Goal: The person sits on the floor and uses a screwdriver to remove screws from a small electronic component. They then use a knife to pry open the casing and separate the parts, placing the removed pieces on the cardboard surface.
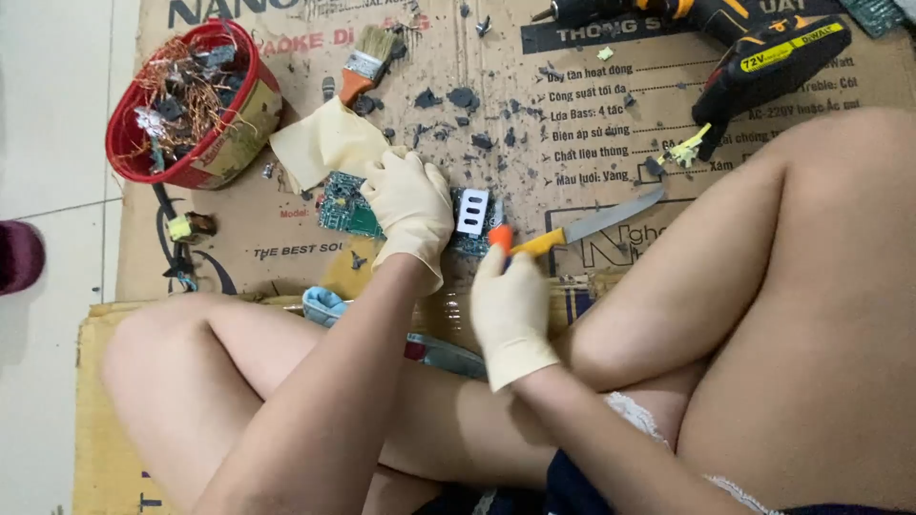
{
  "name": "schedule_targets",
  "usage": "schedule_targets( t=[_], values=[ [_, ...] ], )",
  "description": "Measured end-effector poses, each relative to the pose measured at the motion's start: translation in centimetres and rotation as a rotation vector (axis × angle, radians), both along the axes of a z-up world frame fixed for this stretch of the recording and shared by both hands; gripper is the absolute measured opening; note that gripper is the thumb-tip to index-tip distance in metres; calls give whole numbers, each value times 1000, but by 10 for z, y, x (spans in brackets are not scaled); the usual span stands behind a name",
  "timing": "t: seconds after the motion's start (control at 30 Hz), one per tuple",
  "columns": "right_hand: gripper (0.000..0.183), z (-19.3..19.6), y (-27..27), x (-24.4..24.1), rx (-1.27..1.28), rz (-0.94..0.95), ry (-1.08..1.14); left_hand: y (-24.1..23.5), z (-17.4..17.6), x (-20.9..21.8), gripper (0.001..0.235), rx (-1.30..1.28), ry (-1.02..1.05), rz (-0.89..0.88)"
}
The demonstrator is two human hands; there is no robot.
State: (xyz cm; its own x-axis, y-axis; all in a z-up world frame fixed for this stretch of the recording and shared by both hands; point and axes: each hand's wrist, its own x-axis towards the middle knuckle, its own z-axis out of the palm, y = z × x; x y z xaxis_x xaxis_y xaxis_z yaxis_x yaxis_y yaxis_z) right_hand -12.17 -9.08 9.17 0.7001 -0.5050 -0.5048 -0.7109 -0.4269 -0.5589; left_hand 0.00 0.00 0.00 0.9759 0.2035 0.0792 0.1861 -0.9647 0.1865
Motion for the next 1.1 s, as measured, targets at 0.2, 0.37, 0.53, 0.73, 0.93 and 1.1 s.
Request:
schedule_targets(
  t=[0.2,0.37,0.53,0.73,0.93,1.1],
  values=[
    [37,-34,-49,-8,304,-153,-49,4,-4,6,32,-16,90,-6],
    [36,-30,-54,-4,435,-134,-46,26,60,3,59,-60,275,-90],
    [34,-17,-55,-7,487,-160,-56,65,80,-9,76,-248,450,-386],
    [32,17,-58,-11,460,-116,-89,57,64,1,90,87,366,-750],
    [24,32,-72,-7,468,-135,-120,54,66,32,51,-25,548,-690],
    [22,39,-98,5,438,-93,-146,28,82,56,40,-178,459,-581]
  ],
)
